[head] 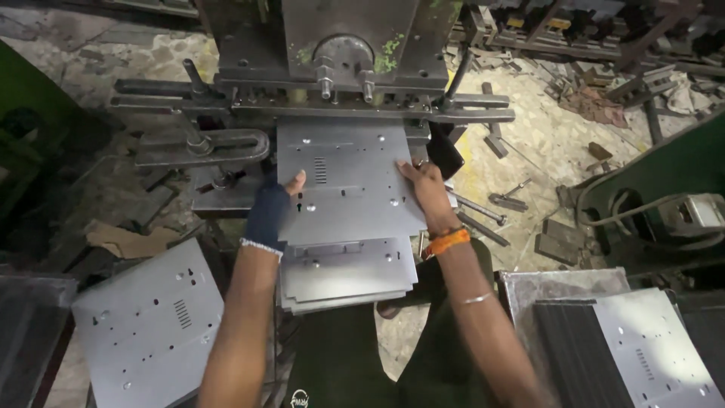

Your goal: Operating an industrial machine to stamp or bend metal sheets manually.

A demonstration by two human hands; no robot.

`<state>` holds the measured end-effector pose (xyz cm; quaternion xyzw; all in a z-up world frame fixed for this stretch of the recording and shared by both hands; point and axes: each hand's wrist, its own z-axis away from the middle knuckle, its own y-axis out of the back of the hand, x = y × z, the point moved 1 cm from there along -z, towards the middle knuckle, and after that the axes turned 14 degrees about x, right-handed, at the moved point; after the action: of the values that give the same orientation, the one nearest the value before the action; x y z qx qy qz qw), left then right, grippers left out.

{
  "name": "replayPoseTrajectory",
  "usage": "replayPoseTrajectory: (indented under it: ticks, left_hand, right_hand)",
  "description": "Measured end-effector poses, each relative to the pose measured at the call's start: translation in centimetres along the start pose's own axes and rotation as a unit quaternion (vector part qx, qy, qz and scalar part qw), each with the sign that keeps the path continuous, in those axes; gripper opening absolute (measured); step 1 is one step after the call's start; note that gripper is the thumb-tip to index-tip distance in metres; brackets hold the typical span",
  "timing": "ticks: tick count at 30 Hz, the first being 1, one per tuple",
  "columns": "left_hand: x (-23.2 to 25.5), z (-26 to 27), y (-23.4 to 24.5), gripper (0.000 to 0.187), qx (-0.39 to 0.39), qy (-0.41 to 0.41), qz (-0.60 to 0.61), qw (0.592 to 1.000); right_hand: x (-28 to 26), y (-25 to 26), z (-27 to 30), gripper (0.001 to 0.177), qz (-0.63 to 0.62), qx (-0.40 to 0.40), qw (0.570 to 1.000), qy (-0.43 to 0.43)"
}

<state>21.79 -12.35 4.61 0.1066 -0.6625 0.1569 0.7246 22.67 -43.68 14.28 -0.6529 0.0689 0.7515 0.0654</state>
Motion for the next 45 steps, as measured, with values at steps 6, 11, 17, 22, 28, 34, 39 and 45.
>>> replayPoseTrajectory:
  ticks: [6,11,17,22,28,34,39,45]
  left_hand:
    - [-0.3,-1.3,1.6,0.058,0.045,0.02,-0.046,0.998]
    - [0.3,-1.1,2.1,0.06,0.052,-0.015,-0.129,0.99]
    - [-0.9,-2.3,2.2,0.06,0.074,-0.089,-0.157,0.981]
    - [0.2,-0.9,1.7,0.059,0.095,-0.103,-0.106,0.985]
    - [1.4,0.7,1.9,0.055,0.088,-0.119,-0.099,0.984]
    - [1.9,9.0,4.1,0.039,0.166,-0.152,-0.058,0.973]
    - [-3.5,13.7,15.4,0.031,0.414,-0.097,0.05,0.904]
    - [-5.1,23.8,28.5,0.052,0.55,-0.112,-0.467,0.683]
  right_hand:
    - [2.7,-1.1,-2.5,0.028,-0.017,0.023,0.998,0.057]
    - [1.3,-2.1,-1.8,0.028,-0.001,0.021,0.999,0.034]
    - [2.2,-2.0,-2.5,0.029,0.001,0.047,0.998,0.028]
    - [3.0,-2.2,-2.5,0.034,0.007,0.023,0.998,0.054]
    - [2.9,-1.6,-2.2,0.035,-0.028,0.043,0.996,0.08]
    - [-0.3,-1.9,2.6,0.034,0.3,0.002,0.927,0.226]
    - [1.8,-9.8,11.7,0.032,0.159,-0.033,0.861,0.481]
    - [15.5,-21.5,24.0,0.059,0.135,-0.278,0.935,0.172]
